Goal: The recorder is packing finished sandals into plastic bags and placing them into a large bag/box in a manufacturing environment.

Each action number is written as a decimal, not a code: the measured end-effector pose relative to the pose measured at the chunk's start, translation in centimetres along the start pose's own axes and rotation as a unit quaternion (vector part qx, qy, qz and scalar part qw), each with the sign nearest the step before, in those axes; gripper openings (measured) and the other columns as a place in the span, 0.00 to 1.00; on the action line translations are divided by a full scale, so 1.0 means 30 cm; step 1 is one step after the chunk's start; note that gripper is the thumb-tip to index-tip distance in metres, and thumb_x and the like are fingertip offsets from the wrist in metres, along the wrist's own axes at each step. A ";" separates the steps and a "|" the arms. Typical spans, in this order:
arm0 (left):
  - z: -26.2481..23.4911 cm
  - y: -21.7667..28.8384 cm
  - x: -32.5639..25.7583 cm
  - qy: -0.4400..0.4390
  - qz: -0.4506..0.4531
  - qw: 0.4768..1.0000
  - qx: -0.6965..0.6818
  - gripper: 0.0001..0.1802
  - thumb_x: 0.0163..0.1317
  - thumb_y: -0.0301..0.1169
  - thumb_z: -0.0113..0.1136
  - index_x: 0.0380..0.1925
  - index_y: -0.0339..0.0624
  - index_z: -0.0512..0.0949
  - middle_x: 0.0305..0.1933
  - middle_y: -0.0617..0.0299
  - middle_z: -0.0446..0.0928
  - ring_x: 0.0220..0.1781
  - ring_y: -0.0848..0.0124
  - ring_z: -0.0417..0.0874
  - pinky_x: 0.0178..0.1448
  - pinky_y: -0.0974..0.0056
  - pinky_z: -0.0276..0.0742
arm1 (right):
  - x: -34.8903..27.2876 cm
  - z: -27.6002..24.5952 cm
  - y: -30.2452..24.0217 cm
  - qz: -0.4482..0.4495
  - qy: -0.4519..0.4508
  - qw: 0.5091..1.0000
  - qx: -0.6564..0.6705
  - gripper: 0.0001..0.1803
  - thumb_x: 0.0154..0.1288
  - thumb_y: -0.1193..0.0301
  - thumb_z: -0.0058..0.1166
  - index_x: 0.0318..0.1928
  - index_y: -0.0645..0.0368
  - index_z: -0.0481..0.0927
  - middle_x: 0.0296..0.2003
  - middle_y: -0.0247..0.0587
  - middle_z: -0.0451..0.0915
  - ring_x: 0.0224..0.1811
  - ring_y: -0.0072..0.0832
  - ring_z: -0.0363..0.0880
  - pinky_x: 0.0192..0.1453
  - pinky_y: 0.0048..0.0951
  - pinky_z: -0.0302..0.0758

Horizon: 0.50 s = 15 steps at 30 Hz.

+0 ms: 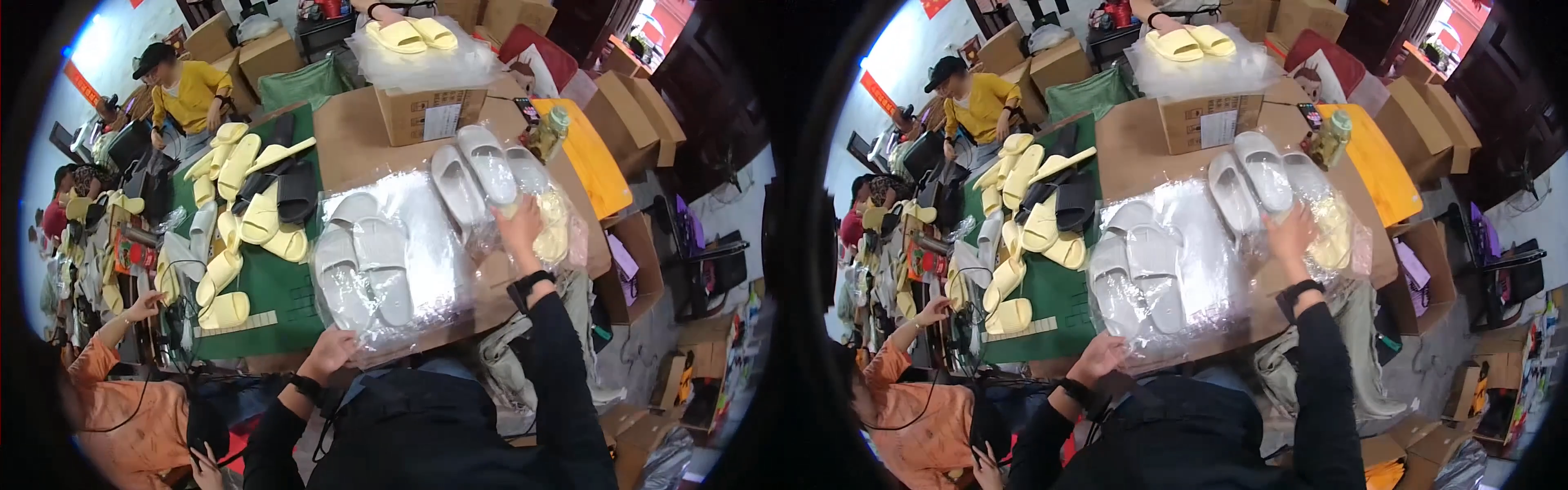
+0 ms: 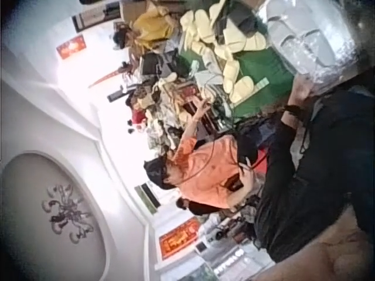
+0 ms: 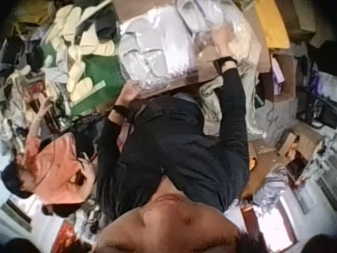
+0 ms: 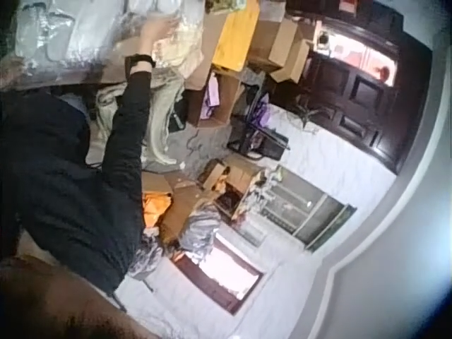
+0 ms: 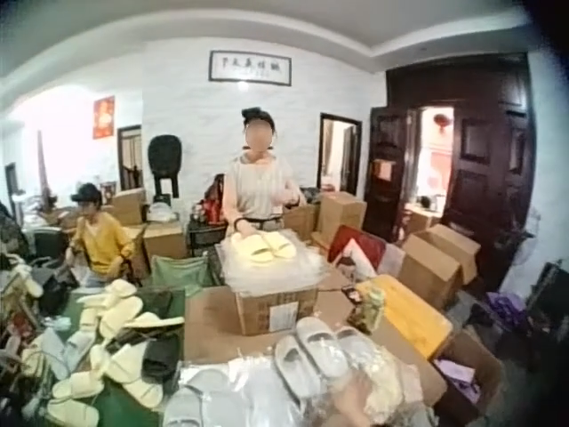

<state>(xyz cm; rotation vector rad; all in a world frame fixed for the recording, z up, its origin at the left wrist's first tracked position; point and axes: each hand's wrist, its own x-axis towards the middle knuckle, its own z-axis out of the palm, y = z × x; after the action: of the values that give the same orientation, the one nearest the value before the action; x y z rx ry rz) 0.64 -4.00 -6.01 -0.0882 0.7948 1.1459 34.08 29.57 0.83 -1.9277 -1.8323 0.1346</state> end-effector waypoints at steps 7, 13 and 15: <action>0.125 -0.025 -0.072 0.072 0.027 0.997 0.032 0.26 0.57 0.18 0.45 0.57 0.46 0.59 0.51 0.52 0.70 0.53 0.53 0.74 0.55 0.49 0.72 | 0.031 0.068 -0.211 0.185 -0.098 0.975 0.072 0.45 0.52 0.47 0.56 0.61 0.66 0.58 0.59 0.55 0.64 0.63 0.47 0.60 0.63 0.57 0.53; 0.124 -0.030 -0.021 0.071 0.015 0.997 0.020 0.25 0.59 0.18 0.44 0.57 0.45 0.59 0.52 0.52 0.70 0.53 0.53 0.74 0.57 0.49 0.71 | 0.107 0.085 -0.181 0.276 -0.004 0.870 0.410 0.34 0.54 0.60 0.56 0.56 0.69 0.64 0.53 0.56 0.69 0.58 0.42 0.67 0.59 0.39 0.63; 0.130 -0.034 -0.011 0.079 0.017 0.997 0.018 0.24 0.59 0.18 0.44 0.56 0.43 0.60 0.52 0.52 0.70 0.54 0.52 0.73 0.60 0.46 0.69 | 0.146 0.076 -0.155 0.275 -0.066 0.838 0.466 0.28 0.55 0.64 0.54 0.51 0.71 0.68 0.49 0.54 0.72 0.55 0.38 0.68 0.57 0.34 0.65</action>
<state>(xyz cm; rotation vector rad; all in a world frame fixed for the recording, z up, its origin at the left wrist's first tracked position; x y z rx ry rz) 3.45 -2.96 -3.31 -0.1369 0.9604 1.1662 29.36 34.36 1.75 -1.6167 -0.8831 1.1387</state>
